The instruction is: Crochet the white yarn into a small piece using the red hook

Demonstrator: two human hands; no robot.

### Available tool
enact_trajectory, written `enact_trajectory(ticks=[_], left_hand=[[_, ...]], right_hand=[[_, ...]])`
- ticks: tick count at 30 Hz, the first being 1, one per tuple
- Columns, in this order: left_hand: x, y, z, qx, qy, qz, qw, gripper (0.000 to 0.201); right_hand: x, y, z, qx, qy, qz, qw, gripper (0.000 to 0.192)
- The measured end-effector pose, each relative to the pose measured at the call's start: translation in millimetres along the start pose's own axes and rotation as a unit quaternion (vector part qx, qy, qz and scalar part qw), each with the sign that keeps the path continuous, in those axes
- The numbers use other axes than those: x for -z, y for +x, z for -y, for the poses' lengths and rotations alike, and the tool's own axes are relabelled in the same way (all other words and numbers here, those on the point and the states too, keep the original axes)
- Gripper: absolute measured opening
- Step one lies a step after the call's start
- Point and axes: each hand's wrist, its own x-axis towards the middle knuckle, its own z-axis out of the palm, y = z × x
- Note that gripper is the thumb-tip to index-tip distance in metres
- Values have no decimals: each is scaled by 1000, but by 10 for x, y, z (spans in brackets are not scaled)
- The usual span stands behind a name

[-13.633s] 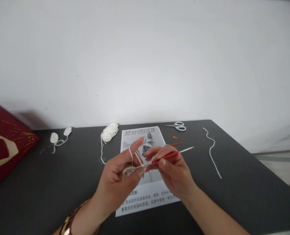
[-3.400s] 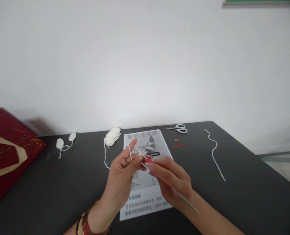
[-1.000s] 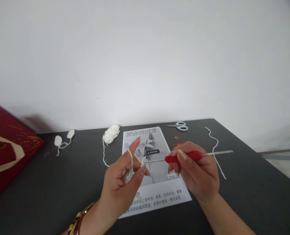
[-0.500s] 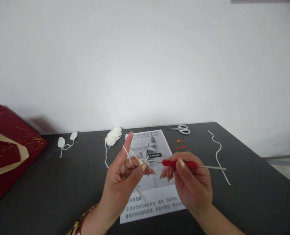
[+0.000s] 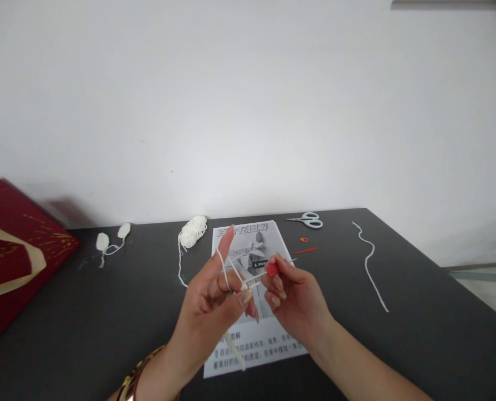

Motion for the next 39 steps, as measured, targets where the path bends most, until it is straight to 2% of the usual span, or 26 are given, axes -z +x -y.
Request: enact_trajectory(ticks=[5,16,22,26,30,35,39], left_hand=[[-15,-10,2,-19,-2,2,1000,69],[88,16,41,-1,-19,83,996,70],[83,2,42,3,-48,90,995,75],[80,15,41,11,-41,67,997,78],[47,31,68,32,-46,64,996,77],[33,65,91,44,-64,84,993,68],[44,84,85,37,-55,65,996,58]], right_hand=[[-7,7,-5,-17,25,2,1000,11],[-40,-1,35,11,-32,46,998,14],[-12,12,-27,-11,-10,36,999,14],[-21,-31,-60,-5,-17,27,999,15],[-58,-83,-62,11,-65,48,997,12],[-70,-88,-80,42,-115,113,986,13],[-52,-85,-81,90,-110,101,985,14]])
